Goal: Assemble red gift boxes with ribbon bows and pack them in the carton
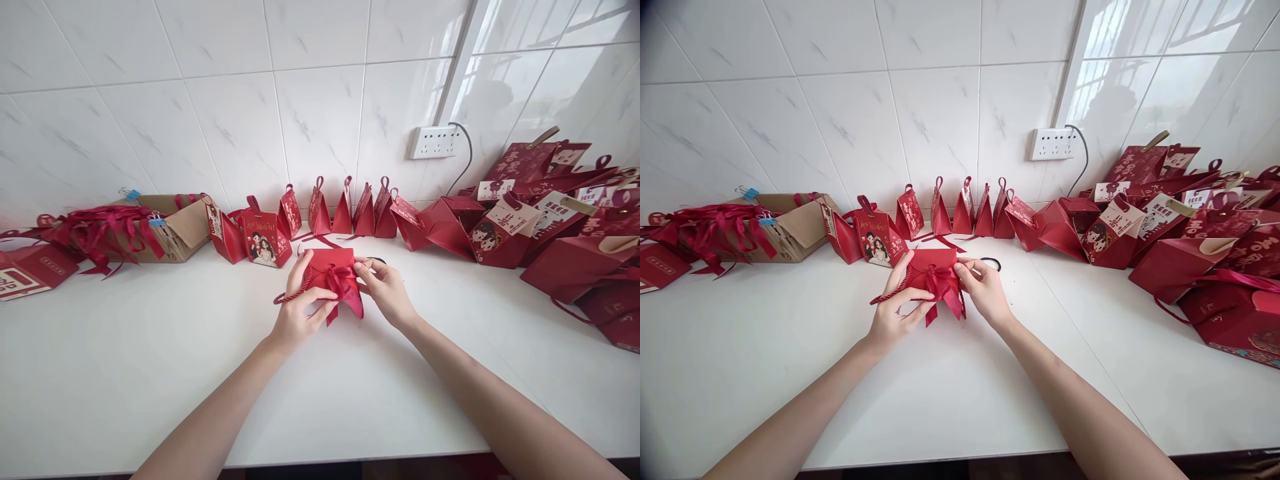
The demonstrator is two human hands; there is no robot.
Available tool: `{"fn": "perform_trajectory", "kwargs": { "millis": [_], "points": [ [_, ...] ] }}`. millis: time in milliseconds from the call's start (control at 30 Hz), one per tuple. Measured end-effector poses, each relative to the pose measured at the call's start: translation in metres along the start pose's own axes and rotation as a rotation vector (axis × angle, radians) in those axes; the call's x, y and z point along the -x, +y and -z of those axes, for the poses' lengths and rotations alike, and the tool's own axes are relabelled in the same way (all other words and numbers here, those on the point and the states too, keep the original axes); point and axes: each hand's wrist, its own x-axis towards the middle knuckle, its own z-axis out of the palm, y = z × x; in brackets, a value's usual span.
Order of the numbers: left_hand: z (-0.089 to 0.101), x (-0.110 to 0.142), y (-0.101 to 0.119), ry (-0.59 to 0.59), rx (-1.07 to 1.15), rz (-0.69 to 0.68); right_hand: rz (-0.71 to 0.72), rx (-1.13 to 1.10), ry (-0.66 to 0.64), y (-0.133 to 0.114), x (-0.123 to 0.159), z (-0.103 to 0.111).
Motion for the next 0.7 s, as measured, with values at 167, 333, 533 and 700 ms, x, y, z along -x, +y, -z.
{"fn": "perform_trajectory", "kwargs": {
  "millis": [167, 333, 533, 700],
  "points": [
    [-0.001, 0.002, -0.001, 0.029, 0.013, 0.012, 0.01, 0.006, 0.0, -0.001, 0.0, 0.0],
    [-0.002, -0.001, -0.005, 0.149, 0.137, 0.143, 0.015, 0.015, -0.005, -0.001, 0.0, 0.001],
    [0.001, -0.011, -0.017, 0.39, 0.403, 0.65, 0.072, 0.151, -0.061, 0.004, 0.0, 0.004],
    [0.001, -0.014, -0.018, 0.433, 0.672, 0.86, 0.207, 0.352, -0.321, 0.008, 0.001, 0.006]
  ]
}}
